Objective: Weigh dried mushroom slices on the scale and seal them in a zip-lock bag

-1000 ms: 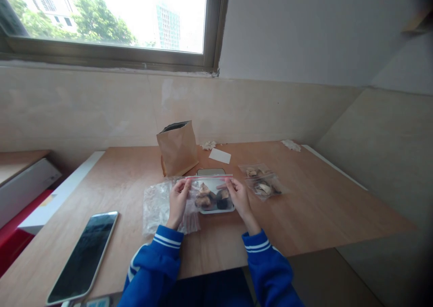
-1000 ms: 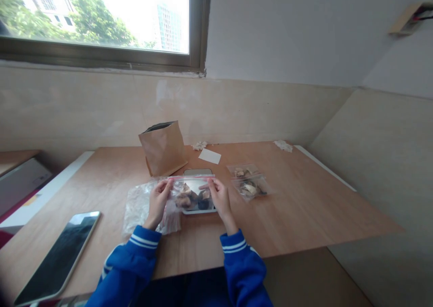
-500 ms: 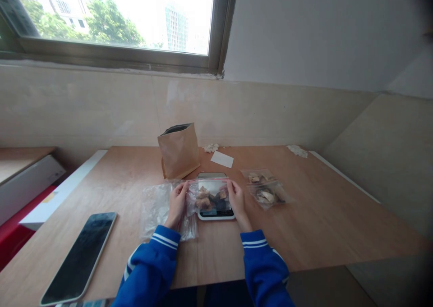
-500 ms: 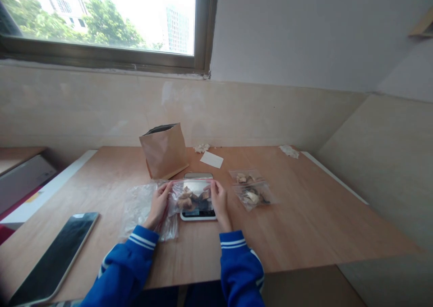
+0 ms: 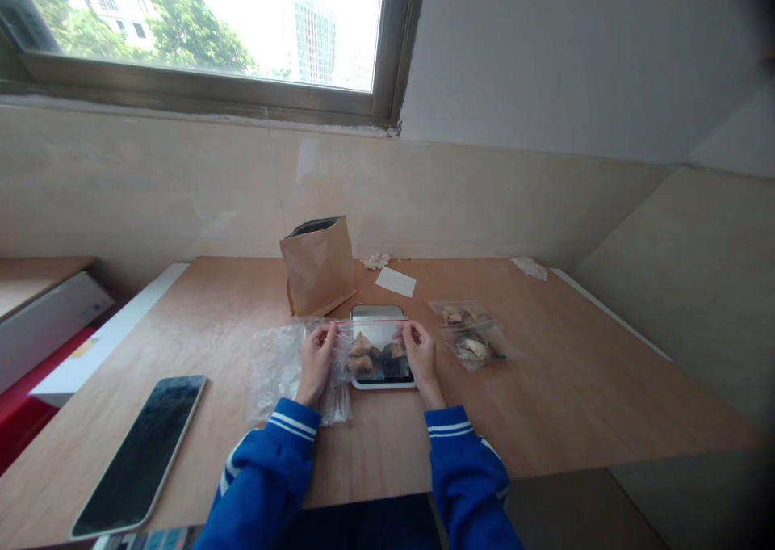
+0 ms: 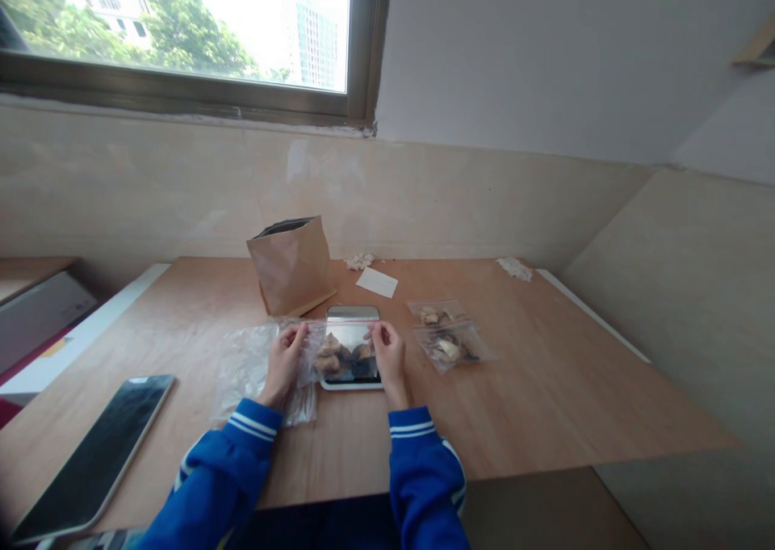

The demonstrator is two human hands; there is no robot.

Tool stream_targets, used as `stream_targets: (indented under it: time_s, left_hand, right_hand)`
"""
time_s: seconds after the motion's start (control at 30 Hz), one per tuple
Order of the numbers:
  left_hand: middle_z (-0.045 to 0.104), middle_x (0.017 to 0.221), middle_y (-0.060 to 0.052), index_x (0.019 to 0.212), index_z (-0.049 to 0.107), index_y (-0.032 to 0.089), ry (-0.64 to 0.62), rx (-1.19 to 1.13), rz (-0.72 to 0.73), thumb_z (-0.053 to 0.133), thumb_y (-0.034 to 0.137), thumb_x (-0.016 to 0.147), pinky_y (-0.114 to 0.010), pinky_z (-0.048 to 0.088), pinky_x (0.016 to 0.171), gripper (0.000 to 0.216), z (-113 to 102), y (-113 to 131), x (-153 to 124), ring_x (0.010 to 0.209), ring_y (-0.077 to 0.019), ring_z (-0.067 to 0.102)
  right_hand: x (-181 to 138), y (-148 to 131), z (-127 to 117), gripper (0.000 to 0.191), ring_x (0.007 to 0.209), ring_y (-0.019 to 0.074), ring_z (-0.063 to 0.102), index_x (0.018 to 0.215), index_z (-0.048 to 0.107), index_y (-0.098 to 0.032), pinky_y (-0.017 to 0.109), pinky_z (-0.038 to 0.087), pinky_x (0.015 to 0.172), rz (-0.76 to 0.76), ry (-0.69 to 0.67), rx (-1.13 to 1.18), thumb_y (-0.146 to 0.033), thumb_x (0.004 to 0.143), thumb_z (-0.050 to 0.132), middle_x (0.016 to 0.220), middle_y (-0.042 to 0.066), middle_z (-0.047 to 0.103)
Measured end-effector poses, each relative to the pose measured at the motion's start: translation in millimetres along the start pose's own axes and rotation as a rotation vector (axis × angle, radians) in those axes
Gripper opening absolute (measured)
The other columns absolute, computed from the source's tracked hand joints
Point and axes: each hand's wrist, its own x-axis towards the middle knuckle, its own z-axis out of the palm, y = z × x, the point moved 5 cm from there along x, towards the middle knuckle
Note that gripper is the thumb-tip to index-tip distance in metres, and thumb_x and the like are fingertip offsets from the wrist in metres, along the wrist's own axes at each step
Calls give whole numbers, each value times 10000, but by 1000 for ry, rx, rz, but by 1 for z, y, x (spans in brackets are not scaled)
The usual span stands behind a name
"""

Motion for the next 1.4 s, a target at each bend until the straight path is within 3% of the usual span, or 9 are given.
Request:
stream_targets:
  time_s: [0.27,0.73,0.97,1.4]
  left_hand:
    - [656,735,-30,815,699,142,-48,-53,-30,731,529,735,-223,419,597,397,4,10,-6,675,-137,570]
    - [628,696,-7,801,661,152,-10,-53,-10,750,488,725,-221,428,564,356,1,12,-7,641,-130,563]
    - [708,817,-59,874,726,147,-106,-63,-13,748,458,744,-254,482,685,338,9,16,-10,759,-166,632]
    - [722,795,-67,845,732,139,-77,-63,-22,770,432,728,-278,503,686,317,6,18,-9,745,-184,652]
  right_hand:
    - [-1,-4,3,402,624,157,581,791,641,-180,251,468,587,1,-66,33,-580,764,672,663,26,650]
    - [-2,-6,-1,394,599,147,586,735,623,-190,251,472,577,19,-17,60,-571,697,716,623,8,644]
    - [-5,-10,4,367,647,169,610,741,674,-182,262,488,584,11,-89,-5,-549,727,699,675,39,688]
    - [-5,-7,1,360,649,182,631,753,729,-160,278,497,593,50,-90,2,-517,704,736,692,55,721]
